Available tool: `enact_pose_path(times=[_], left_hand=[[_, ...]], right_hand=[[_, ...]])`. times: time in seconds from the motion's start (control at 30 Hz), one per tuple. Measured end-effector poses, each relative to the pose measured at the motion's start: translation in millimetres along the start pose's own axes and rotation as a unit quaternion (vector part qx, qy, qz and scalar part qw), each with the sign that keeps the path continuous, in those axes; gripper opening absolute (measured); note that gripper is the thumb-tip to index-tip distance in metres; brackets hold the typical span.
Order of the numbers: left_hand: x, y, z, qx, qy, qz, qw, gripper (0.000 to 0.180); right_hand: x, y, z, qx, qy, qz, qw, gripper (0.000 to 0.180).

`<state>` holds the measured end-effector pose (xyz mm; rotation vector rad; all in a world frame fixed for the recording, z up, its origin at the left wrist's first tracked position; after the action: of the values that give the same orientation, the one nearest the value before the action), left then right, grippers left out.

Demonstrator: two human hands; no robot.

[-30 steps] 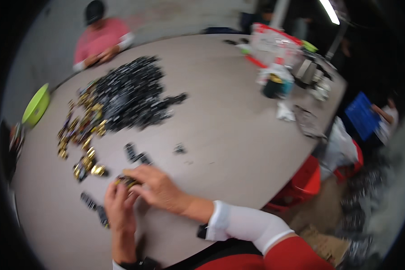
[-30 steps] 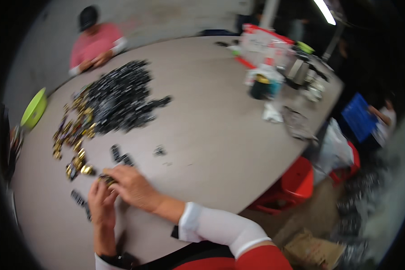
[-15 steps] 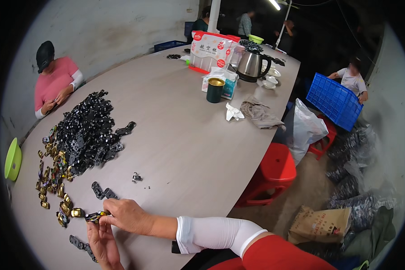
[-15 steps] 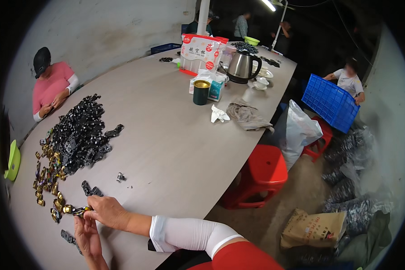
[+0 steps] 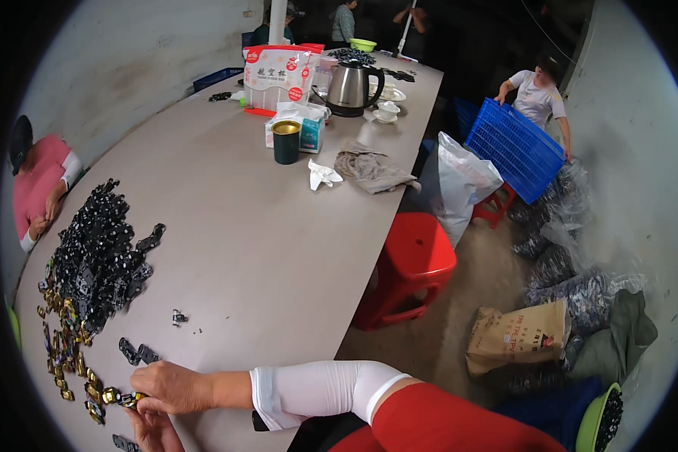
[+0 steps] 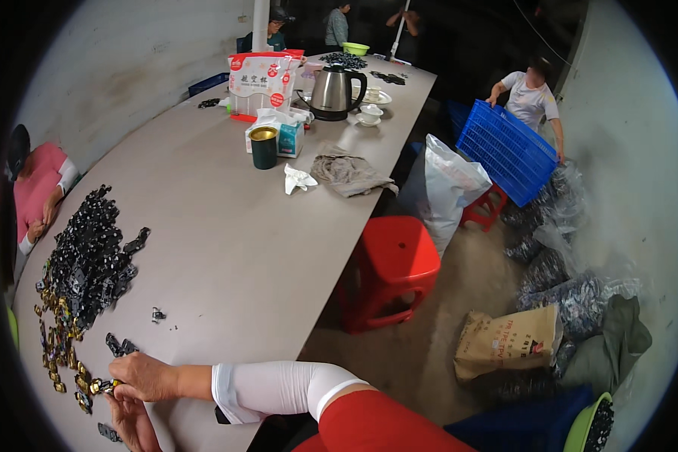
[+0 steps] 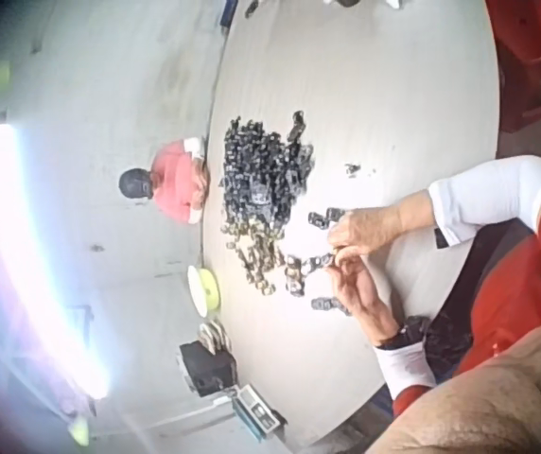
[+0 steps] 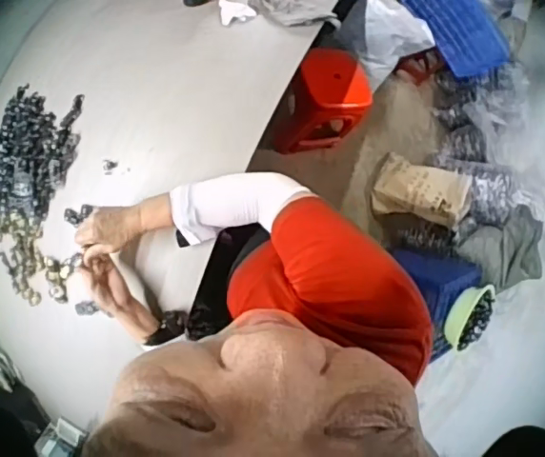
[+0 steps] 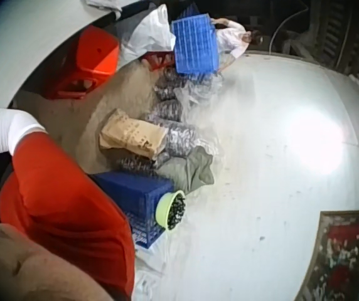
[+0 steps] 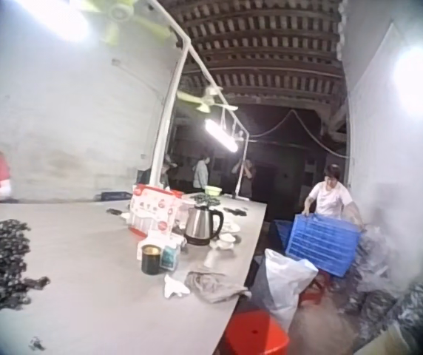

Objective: The person assembles small toy cars by hand at a table. They pick up a black chassis and a gold body, fit them together, and place the completed unit on the table. The process is repeated with multiple units from piles of parts.

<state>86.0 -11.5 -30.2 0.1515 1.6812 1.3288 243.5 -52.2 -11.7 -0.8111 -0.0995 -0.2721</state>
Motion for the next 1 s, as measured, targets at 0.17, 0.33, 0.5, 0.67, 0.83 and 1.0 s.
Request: enact_pose_path(times=[0.17, 0.33, 0.5, 0.67, 0.83, 1.0], left_hand=[[-2.1, 2.3, -0.8, 0.012, 0.000, -0.087, 0.996, 0.034], [-14.5, 5.4, 0.1, -0.018, 0.048, -0.016, 0.999, 0.032], [2.8, 3.6, 1.4, 0.021, -0.015, 0.033, 0.999, 0.036], [-10.1, 5.1, -0.5, -0.075, 0.057, 0.080, 0.992, 0.033], [-3.9, 7.6, 1.3, -0.100, 0.100, 0.265, 0.954, 0.021], [-23.1, 6.0, 2.0, -0.097, 0.140, 0.369, 0.914, 0.037]], right_hand=[[-0.3, -4.9, 0.6, -0.033, -0.002, 0.007, 0.999, 0.027], [5.0, -4.0, 3.0, -0.084, -0.003, 0.006, 0.996, 0.029], [4.1, -8.9, 1.9, -0.027, 0.005, 0.007, 1.000, 0.029], [7.9, -2.1, 2.6, -0.112, 0.018, 0.089, 0.990, 0.035], [-2.5, 13.8, -4.1, -0.387, 0.024, 0.444, 0.808, 0.052], [-2.9, 20.5, -3.4, -0.399, 0.091, 0.514, 0.754, 0.025]])
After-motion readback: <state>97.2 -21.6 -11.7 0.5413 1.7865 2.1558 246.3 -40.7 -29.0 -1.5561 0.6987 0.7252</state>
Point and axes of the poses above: each hand's wrist, its own z-axis towards the middle knuckle, its own x-axis out of the back of the hand, y = z × x, the point moved 2 cm from there along z, towards the middle knuckle, and after that the axes turned 12 degrees about z, right-handed, at the moved point
